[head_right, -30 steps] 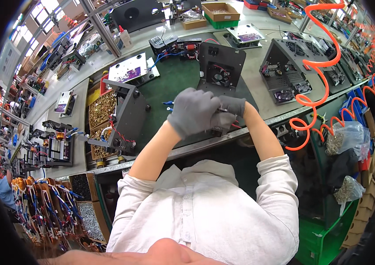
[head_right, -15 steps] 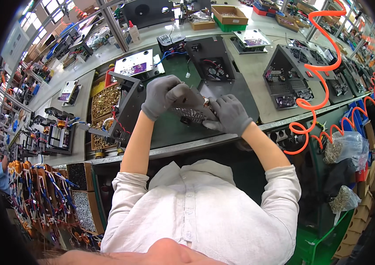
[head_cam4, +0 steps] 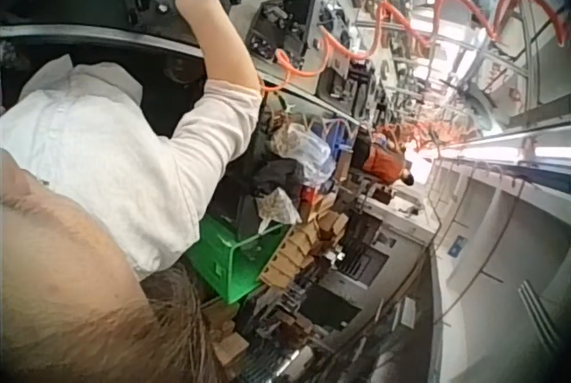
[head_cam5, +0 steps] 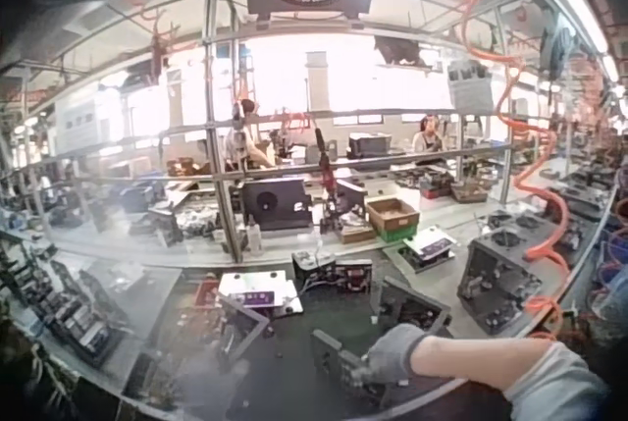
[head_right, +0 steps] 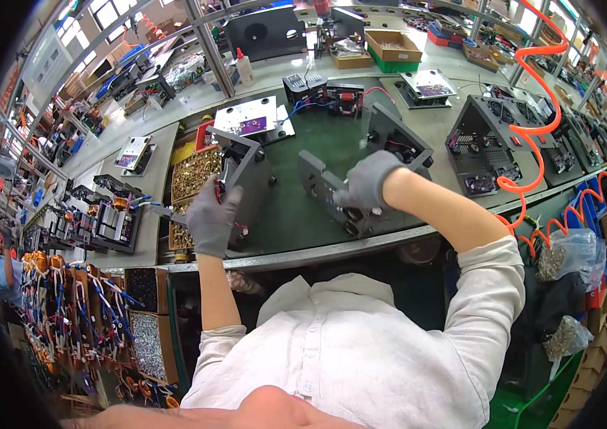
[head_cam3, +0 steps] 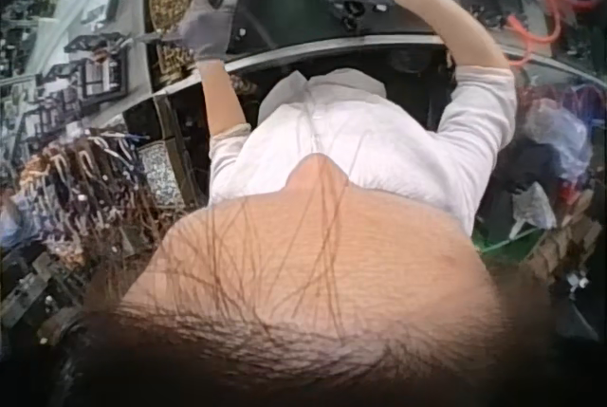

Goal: The person assembles electronic power supply units on a factory workbench. They place copper wire coils into the metal chassis, connect wiring, and use a pneumatic screwdriver to secure components and screws. The person handles multiple units sequentially, moving them along the assembly line.

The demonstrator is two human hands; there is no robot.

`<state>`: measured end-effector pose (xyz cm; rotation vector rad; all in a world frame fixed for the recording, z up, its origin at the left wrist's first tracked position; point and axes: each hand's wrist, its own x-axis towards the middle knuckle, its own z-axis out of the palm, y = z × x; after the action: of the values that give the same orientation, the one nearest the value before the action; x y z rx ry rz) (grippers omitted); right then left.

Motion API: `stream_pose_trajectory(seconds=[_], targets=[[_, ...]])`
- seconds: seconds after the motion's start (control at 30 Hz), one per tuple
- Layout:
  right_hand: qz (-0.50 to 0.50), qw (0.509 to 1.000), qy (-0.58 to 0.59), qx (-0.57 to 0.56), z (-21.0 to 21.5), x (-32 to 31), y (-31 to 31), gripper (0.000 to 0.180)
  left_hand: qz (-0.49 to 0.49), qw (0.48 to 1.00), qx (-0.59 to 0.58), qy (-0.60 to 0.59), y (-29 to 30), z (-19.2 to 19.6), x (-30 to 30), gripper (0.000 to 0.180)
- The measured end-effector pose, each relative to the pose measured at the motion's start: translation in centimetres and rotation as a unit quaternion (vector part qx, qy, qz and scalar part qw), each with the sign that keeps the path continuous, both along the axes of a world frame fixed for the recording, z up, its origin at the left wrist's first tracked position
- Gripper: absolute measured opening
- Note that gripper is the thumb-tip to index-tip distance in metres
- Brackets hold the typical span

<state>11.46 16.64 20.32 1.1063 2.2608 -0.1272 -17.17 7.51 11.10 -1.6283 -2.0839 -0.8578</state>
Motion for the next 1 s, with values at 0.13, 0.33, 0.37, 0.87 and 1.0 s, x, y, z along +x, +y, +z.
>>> stream_pose_trajectory(seconds=[0.13, 0.33, 0.37, 0.87, 1.0], targets=[[-0.044, 0.995, 0.054, 0.074, -2.4, -0.6, 5.6, 0.072, -0.019, 0.999, -0.028, 0.039, 0.2, -1.7, -0.9, 0.046], [-0.063, 0.975, 0.171, 0.129, -0.6, 1.6, 8.5, 0.061, -0.148, 0.988, 0.024, 0.023, 0.3, -1.9, -3.0, 0.045], [-0.029, 0.964, 0.227, 0.133, -0.4, 2.8, 7.7, 0.054, -0.148, 0.988, 0.026, 0.023, 0.2, -1.9, -3.3, 0.043], [-0.006, 0.896, 0.341, 0.285, -6.4, 2.6, 5.4, 0.027, -0.151, 0.988, 0.036, -0.003, 0.2, -1.2, -3.9, 0.039], [0.013, 0.817, 0.485, 0.312, -8.7, 3.4, 4.8, 0.021, -0.086, 0.996, 0.027, 0.016, -0.3, -0.5, -3.0, 0.04]])
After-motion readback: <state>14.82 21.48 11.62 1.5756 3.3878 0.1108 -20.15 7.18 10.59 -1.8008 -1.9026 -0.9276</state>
